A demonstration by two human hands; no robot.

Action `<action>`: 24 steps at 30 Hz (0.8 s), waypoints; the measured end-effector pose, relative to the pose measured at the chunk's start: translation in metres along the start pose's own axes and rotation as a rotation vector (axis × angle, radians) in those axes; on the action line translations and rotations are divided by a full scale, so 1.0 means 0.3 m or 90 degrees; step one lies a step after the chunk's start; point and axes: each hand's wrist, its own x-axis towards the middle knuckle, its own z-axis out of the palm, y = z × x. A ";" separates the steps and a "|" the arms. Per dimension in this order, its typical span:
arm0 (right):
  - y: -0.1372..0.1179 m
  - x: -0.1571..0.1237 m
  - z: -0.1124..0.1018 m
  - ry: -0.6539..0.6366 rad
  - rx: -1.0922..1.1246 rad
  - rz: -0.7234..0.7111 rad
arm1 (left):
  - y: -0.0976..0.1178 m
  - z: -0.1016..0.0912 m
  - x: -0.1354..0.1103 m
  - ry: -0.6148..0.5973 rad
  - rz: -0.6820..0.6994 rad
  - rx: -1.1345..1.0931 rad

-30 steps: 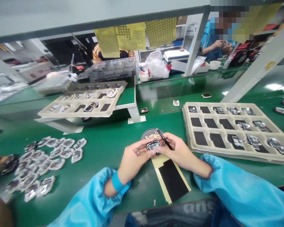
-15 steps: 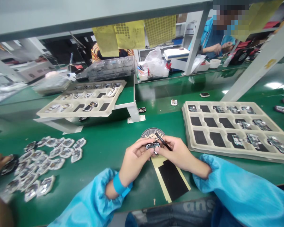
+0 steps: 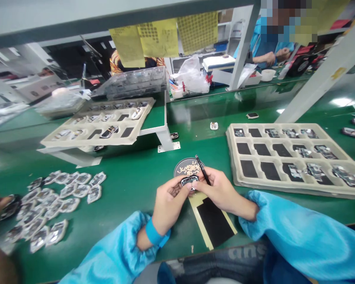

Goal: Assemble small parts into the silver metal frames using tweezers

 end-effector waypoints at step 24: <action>-0.033 0.029 -0.097 -0.103 -0.441 -0.369 | -0.021 -0.035 0.021 -0.046 0.166 0.373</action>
